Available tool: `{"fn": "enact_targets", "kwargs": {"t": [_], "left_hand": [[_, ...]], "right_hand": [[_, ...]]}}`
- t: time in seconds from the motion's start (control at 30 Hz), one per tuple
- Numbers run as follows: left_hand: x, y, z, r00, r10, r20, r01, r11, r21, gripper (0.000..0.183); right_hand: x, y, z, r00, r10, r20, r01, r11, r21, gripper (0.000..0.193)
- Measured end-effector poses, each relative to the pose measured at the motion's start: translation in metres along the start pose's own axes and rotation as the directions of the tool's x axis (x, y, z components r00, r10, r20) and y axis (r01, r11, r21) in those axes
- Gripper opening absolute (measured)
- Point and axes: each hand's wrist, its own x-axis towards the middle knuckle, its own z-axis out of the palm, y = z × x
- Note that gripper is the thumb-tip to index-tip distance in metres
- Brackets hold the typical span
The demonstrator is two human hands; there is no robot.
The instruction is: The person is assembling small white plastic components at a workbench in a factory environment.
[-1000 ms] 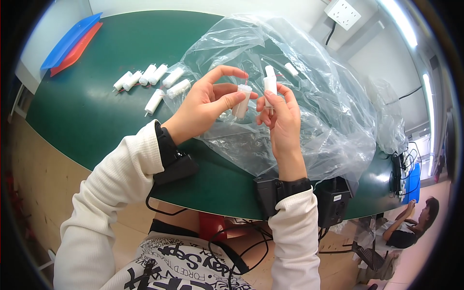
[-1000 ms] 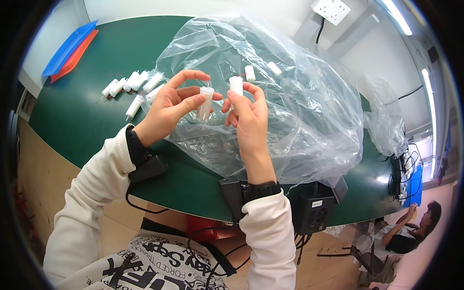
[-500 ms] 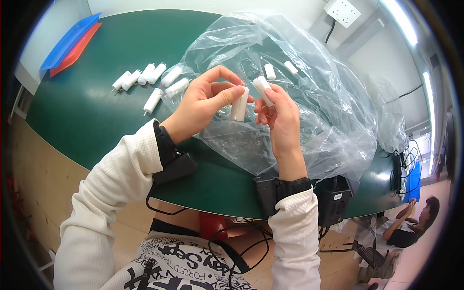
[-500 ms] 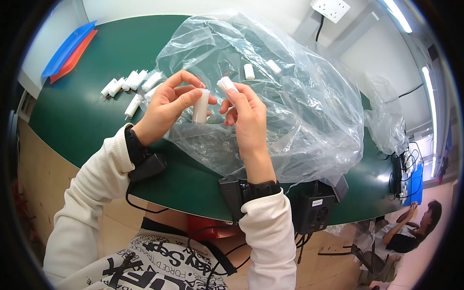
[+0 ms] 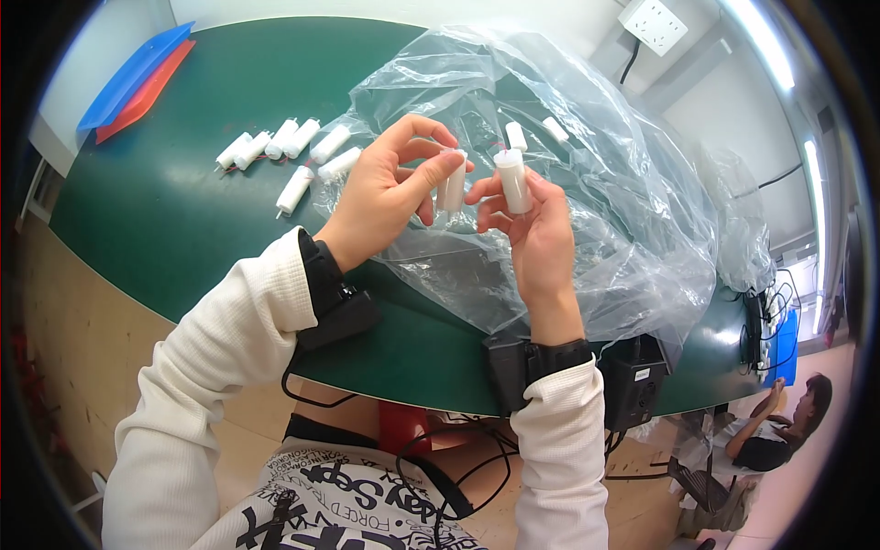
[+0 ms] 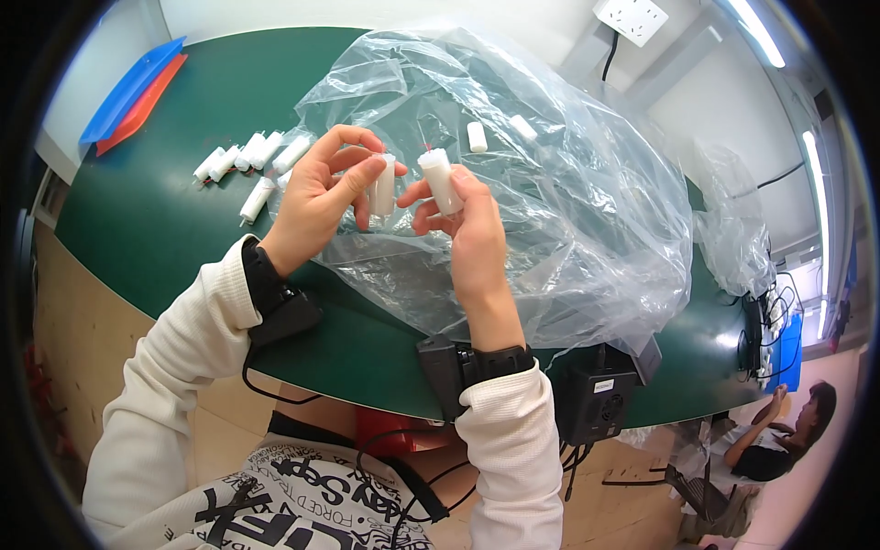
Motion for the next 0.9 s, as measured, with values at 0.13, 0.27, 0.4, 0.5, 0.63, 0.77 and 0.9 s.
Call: {"fn": "enact_targets", "kwargs": {"t": [0.13,0.27,0.4,0.5,0.63,0.77,0.9], "left_hand": [[-0.001,-0.002,-0.001,0.999,-0.037,-0.027,0.038,0.999,0.034,0.021],[-0.003,0.001,-0.001,0.992,-0.128,0.011,0.128,0.992,0.006,0.022],[0.000,0.001,-0.004,0.997,0.012,-0.076,-0.011,1.000,0.005,0.025],[0.000,-0.001,-0.005,0.998,0.032,-0.061,-0.026,0.996,0.083,0.026],[0.001,-0.008,-0.003,0.991,0.113,0.077,-0.118,0.991,0.067,0.030],[-0.003,0.001,-0.002,0.987,0.108,0.116,-0.117,0.991,0.070,0.030],[-0.003,0.001,-0.001,0.991,0.114,0.077,-0.117,0.992,0.037,0.027]], "right_hand": [[0.001,0.011,0.015,0.997,-0.068,-0.042,0.056,0.972,-0.226,0.025],[0.002,0.017,0.013,0.990,-0.136,0.023,0.133,0.904,-0.406,0.024],[0.000,0.005,0.013,0.987,-0.147,-0.069,0.123,0.956,-0.265,0.022],[0.001,0.000,0.005,0.997,-0.079,0.010,0.080,0.996,-0.044,0.022],[-0.001,-0.001,0.006,0.991,-0.007,0.130,0.004,1.000,0.030,0.024],[-0.001,-0.002,0.008,0.991,-0.012,0.132,0.011,1.000,0.013,0.022],[-0.002,-0.001,0.007,0.989,-0.054,0.141,0.059,0.998,-0.032,0.021]]}}
